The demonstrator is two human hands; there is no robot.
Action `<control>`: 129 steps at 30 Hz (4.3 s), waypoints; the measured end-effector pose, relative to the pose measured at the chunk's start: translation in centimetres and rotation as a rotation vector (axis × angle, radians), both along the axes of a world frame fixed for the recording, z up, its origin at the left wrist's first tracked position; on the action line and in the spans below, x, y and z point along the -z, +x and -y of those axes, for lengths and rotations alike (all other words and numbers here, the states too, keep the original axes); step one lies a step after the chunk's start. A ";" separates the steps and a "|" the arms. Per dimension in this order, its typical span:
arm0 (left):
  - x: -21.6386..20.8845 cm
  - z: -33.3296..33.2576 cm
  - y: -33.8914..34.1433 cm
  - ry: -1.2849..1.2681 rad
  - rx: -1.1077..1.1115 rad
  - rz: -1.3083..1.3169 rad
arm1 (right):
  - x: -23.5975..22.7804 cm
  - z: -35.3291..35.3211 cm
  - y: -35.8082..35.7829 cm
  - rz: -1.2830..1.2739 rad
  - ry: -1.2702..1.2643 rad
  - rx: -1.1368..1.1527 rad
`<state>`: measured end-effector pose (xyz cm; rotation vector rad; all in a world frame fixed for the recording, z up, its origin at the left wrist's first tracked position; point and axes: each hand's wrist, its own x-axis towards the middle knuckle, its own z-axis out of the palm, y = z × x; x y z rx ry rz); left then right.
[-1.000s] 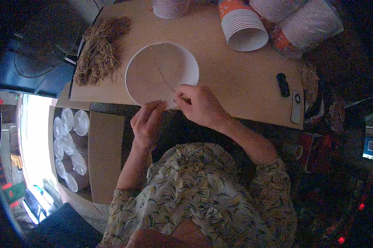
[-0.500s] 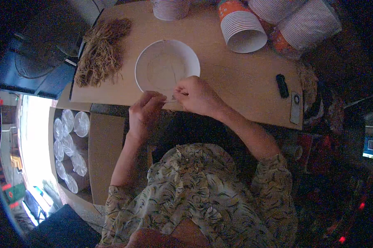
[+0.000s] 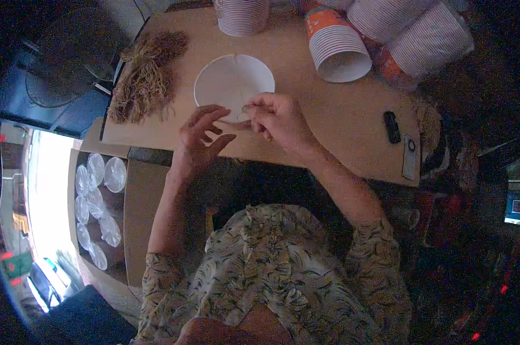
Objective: Attach string handles to cardboard containers by threading them through pre-punched holes.
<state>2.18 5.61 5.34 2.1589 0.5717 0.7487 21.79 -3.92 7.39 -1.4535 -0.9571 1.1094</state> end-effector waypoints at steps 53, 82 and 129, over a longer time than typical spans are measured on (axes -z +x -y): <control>7.4 5.0 -1.2 0.277 -0.150 -0.011 | 2.5 1.2 -2.0 0.503 0.017 -0.073; 8.8 6.5 -1.3 0.156 -0.237 0.070 | 2.2 0.4 -2.3 0.750 -0.041 -0.185; 1.2 -0.5 2.3 0.339 0.014 -0.067 | -1.9 -2.5 0.2 1.157 -0.016 -0.488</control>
